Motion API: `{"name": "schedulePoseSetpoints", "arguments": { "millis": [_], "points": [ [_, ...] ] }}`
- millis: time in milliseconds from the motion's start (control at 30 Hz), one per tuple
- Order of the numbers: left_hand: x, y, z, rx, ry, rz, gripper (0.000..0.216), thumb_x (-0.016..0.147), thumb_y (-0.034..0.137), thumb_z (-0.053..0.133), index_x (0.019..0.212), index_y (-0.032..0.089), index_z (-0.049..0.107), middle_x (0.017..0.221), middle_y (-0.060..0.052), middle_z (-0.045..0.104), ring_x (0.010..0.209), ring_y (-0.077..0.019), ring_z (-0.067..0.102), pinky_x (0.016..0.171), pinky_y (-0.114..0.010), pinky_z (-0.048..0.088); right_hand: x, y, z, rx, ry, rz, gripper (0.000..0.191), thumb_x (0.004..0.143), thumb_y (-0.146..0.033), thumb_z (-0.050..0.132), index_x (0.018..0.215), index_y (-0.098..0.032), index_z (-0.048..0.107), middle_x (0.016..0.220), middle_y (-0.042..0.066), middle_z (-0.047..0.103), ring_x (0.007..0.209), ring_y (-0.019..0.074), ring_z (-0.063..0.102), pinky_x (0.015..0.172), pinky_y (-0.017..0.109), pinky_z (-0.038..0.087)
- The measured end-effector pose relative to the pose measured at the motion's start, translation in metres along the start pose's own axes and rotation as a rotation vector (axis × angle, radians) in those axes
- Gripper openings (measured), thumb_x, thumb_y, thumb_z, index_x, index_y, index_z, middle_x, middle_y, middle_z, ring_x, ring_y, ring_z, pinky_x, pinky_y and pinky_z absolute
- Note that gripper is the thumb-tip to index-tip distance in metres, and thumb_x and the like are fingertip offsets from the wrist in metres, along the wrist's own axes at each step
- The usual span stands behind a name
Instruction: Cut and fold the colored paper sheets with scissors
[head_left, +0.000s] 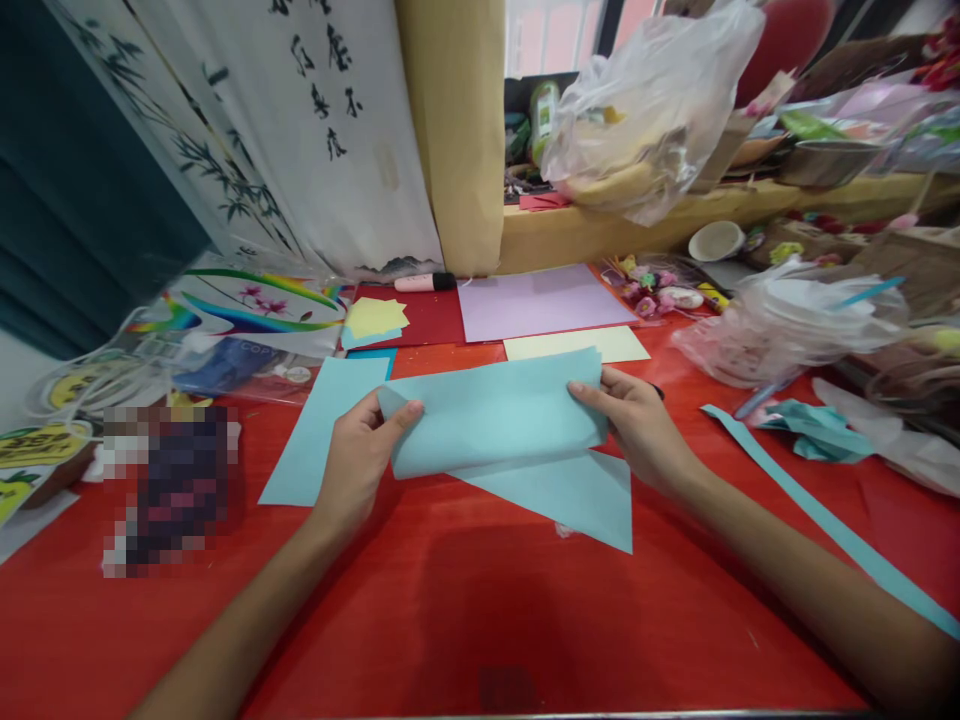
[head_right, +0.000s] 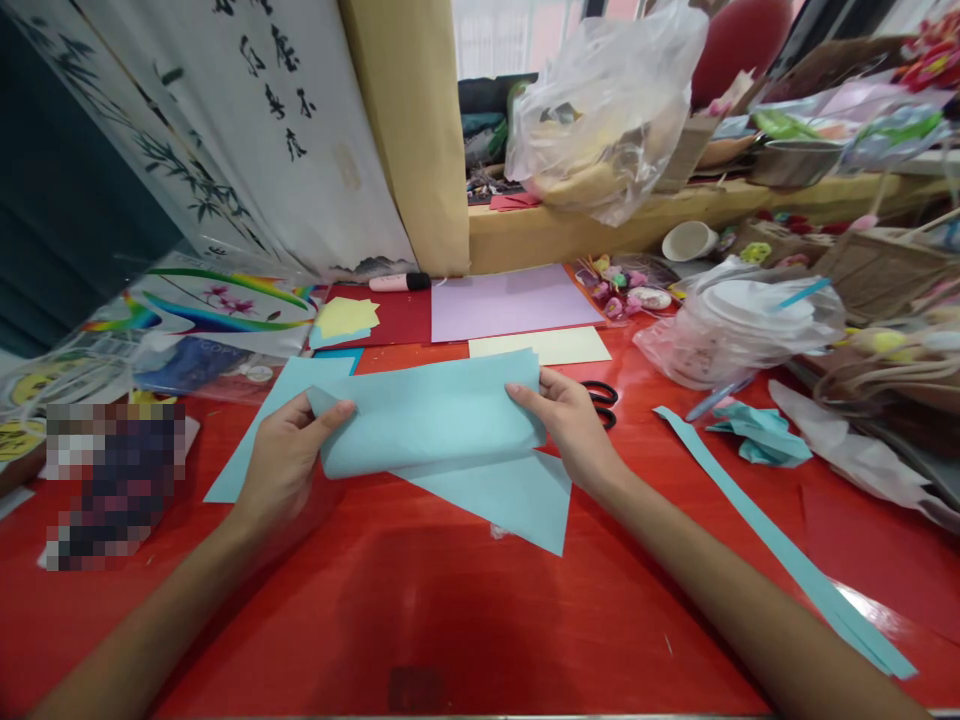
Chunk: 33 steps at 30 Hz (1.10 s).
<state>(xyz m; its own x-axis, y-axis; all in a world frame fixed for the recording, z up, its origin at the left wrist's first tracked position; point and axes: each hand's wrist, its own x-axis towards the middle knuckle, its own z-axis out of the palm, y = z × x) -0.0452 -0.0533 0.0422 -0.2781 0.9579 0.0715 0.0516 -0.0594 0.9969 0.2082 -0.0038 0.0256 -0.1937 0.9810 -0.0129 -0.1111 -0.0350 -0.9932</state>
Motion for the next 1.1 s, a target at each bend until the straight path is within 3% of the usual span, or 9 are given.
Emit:
{"name": "schedulePoseSetpoints", "arguments": {
  "millis": [133, 400, 800, 1100],
  "points": [
    [-0.0015, 0.0003, -0.0009, 0.017, -0.017, -0.01, 0.021, 0.07, 0.035, 0.068, 0.08, 0.017, 0.065, 0.077, -0.001, 0.063, 0.065, -0.0125, 0.052, 0.057, -0.024, 0.041, -0.0001, -0.0018, 0.0014, 0.029, -0.007, 0.047, 0.033, 0.076, -0.035, 0.061, 0.106, -0.021, 0.058, 0.099, 0.005, 0.066, 0.072, 0.0159, 0.063, 0.063, 0.029, 0.05],
    [-0.0036, 0.0022, -0.0005, -0.008, -0.09, 0.007, 0.014, 0.073, 0.031, 0.065, 0.082, 0.02, 0.063, 0.077, 0.0, 0.063, 0.068, -0.0131, 0.055, 0.057, -0.023, 0.043, -0.0007, -0.0045, -0.0001, 0.105, 0.008, 0.135, 0.029, 0.071, -0.036, 0.067, 0.094, -0.019, 0.063, 0.084, 0.004, 0.067, 0.062, 0.0128, 0.06, 0.056, 0.025, 0.047],
    [-0.0017, -0.003, 0.002, -0.063, -0.109, -0.005, 0.024, 0.071, 0.026, 0.068, 0.094, 0.02, 0.062, 0.08, 0.0, 0.063, 0.071, -0.0119, 0.056, 0.06, -0.02, 0.044, -0.004, -0.0048, 0.0036, 0.095, 0.069, 0.043, 0.023, 0.077, -0.041, 0.062, 0.085, -0.02, 0.065, 0.072, 0.0, 0.065, 0.054, 0.0092, 0.054, 0.049, 0.021, 0.042],
    [-0.0035, -0.0008, 0.0032, -0.065, -0.042, 0.004, 0.015, 0.074, 0.031, 0.064, 0.079, 0.017, 0.061, 0.069, 0.001, 0.057, 0.06, -0.0104, 0.049, 0.053, -0.02, 0.038, -0.004, -0.0009, 0.0023, 0.109, 0.083, -0.025, 0.019, 0.078, -0.039, 0.062, 0.086, -0.023, 0.067, 0.072, 0.0, 0.064, 0.058, 0.0082, 0.055, 0.05, 0.019, 0.041]
  ]
}}
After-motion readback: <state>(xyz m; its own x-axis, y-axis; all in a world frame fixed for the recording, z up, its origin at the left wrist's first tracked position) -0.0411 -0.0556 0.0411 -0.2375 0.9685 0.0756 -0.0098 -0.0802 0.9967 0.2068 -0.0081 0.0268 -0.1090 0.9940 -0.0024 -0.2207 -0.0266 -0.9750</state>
